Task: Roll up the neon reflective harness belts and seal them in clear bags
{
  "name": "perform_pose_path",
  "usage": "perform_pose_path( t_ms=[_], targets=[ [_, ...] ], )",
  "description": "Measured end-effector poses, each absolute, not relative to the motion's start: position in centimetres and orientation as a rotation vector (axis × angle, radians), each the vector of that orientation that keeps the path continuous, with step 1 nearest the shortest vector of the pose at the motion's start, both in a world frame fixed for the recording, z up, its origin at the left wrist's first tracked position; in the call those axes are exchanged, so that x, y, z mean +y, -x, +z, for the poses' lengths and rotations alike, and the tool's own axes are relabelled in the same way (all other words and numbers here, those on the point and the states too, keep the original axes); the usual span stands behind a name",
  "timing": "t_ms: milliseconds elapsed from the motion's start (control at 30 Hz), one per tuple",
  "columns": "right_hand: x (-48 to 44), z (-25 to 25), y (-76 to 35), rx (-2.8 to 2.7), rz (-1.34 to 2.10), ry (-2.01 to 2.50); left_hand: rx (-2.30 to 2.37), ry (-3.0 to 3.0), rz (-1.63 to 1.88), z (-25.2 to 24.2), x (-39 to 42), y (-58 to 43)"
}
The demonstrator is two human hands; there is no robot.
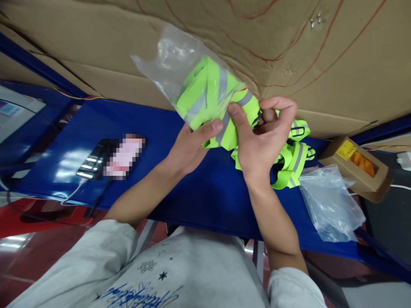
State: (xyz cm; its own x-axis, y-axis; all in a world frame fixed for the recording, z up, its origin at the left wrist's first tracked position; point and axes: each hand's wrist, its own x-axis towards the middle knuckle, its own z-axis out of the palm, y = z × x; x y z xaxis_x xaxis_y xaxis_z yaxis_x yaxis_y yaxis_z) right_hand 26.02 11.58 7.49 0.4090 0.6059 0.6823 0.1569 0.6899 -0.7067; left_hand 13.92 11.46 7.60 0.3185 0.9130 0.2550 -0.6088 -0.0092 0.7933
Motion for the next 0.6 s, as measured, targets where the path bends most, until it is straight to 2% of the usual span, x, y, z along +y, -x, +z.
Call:
perform_pose_path(
  t_ms=[133,267,467,600],
  targets=[
    [12.2,6.8,-26.8,-1.237,0.369,0.887,0.365,-1.003,1.214,7.3,12.0,-13.3],
    [12.0,6.8,-26.9,-1.321,0.464,0.888,0.384,-1.047,1.337,7.5,12.1,-12.5],
    [11.3,6.8,-25.8,-1.233,0.378,0.897,0.426,-0.962,1.394,7.6,10.7,-13.7],
    [10.8,6.3,-24.7,-1.133,0.141,0.92,0.461,-0.823,1.358,7.0,9.8,-15.4]
  ],
)
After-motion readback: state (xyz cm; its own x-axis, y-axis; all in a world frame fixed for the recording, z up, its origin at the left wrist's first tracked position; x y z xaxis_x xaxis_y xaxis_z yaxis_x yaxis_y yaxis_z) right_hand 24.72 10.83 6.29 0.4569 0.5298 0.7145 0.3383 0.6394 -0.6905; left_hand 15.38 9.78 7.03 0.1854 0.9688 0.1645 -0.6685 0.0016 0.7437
